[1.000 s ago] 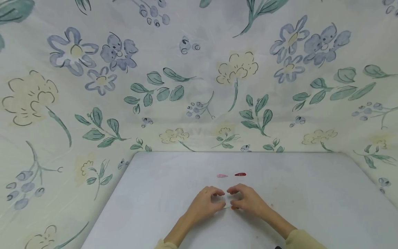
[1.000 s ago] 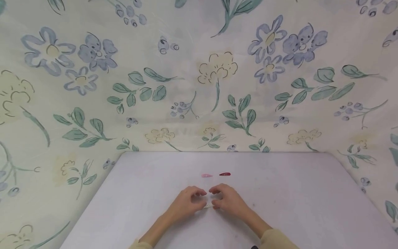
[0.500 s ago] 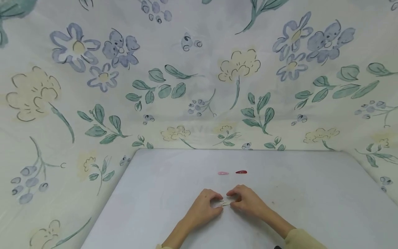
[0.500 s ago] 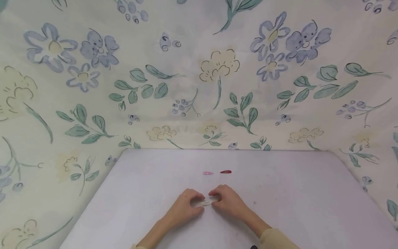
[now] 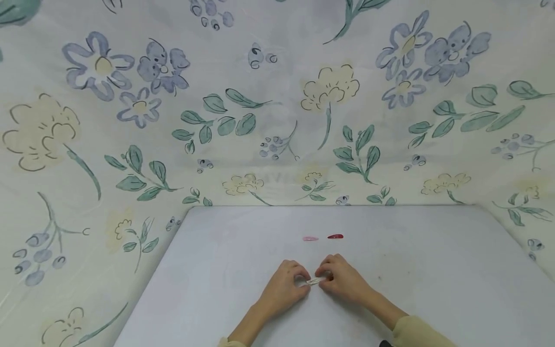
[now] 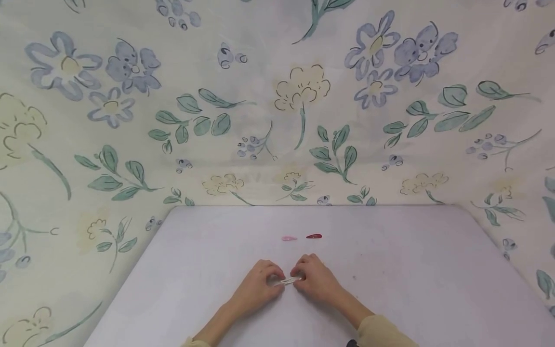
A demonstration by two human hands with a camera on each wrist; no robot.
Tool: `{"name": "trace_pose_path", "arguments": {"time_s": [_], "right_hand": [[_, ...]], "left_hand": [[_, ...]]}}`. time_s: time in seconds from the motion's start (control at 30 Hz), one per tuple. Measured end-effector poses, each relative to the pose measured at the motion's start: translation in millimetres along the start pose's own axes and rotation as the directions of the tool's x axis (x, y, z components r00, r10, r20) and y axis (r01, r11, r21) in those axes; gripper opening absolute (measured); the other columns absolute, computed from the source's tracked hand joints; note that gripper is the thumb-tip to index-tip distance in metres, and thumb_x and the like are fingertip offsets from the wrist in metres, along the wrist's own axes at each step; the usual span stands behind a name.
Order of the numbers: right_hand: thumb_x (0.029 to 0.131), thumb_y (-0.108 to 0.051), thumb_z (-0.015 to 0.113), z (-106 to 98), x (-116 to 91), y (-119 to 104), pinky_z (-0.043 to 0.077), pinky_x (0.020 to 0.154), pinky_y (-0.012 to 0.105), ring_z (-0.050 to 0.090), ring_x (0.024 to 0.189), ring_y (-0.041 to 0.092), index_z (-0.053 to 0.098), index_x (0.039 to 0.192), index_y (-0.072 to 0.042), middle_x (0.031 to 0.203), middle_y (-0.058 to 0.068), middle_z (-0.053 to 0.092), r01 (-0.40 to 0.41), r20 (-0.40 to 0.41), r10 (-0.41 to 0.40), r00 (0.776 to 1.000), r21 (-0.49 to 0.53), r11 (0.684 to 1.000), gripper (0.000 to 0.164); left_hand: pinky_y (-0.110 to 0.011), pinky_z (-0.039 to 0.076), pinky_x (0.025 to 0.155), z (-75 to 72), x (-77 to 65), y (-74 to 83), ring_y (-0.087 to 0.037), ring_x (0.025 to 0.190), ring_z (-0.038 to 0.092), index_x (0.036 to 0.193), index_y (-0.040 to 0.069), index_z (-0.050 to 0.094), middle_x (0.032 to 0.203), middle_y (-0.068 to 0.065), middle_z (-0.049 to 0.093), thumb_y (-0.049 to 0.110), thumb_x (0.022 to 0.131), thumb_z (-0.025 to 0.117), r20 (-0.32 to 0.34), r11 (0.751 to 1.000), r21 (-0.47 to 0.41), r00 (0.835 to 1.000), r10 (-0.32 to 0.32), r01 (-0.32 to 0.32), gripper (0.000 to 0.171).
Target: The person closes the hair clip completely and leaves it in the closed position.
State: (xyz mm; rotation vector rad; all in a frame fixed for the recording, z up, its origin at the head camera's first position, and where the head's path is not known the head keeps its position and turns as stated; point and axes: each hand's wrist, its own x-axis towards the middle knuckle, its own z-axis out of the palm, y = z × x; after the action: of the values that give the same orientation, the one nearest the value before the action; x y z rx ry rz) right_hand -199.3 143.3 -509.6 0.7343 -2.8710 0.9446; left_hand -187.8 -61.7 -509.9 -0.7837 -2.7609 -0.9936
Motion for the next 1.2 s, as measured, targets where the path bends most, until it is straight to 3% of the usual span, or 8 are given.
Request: {"name": "trace_pose_path", "arguments": {"time_s": [0.5,0.7,0.87,1.2], "right_hand": [[0.082,-0.01,0.076,-1.3,0.4,-2.7,0.048,0.078,0.031,0.048,0.093,0.012,0.073,0.083,-0.018,0.093,-0.011,0.056,-0.009,0.019,0.01,1.0,-0.054,0.998,0.009],[0.08,-0.013,0.076,-5.3,2.8,-1.7,0.047,0.079,0.031,0.048,0.094,0.014,0.073,0.083,-0.018,0.094,-0.01,0.056,-0.013,0.09,0.014,0.996,-0.02,1.0,0.006],[0.081,-0.015,0.075,-8.8,4.4,0.2,0.047,0.078,0.028,0.047,0.096,0.013,0.072,0.085,-0.019,0.096,-0.011,0.055,-0.022,0.142,0.022,0.99,-0.001,1.0,0.007],[0.081,-0.007,0.073,-10.2,3.8,0.1,0.047,0.078,0.029,0.048,0.094,0.014,0.07,0.078,-0.018,0.095,-0.009,0.055,0.01,0.122,-0.011,0.992,0.012,1.0,0.012]], "left_hand": [[-0.03,0.048,0.087,-0.9,1.5,2.3,-0.011,0.1,0.052,0.09,0.02,0.07,0.1,0.009,0.062,0.018,0.078,0.078,0.027,0.999,0.05,0.999,0.018,-0.019,0.014],[-0.03,0.048,0.087,0.0,1.2,1.1,-0.012,0.098,0.053,0.087,0.018,0.071,0.098,0.007,0.063,0.017,0.079,0.076,0.008,0.997,0.066,0.999,0.043,-0.043,0.01],[-0.029,0.048,0.086,1.5,1.2,0.0,-0.011,0.097,0.053,0.085,0.017,0.071,0.097,0.008,0.063,0.018,0.081,0.074,0.004,0.998,0.05,1.0,0.022,-0.023,0.005],[-0.029,0.048,0.085,3.2,0.4,-1.4,-0.01,0.096,0.054,0.081,0.018,0.069,0.095,0.008,0.063,0.015,0.079,0.075,-0.037,0.999,0.02,0.999,0.036,-0.036,0.008]]}}
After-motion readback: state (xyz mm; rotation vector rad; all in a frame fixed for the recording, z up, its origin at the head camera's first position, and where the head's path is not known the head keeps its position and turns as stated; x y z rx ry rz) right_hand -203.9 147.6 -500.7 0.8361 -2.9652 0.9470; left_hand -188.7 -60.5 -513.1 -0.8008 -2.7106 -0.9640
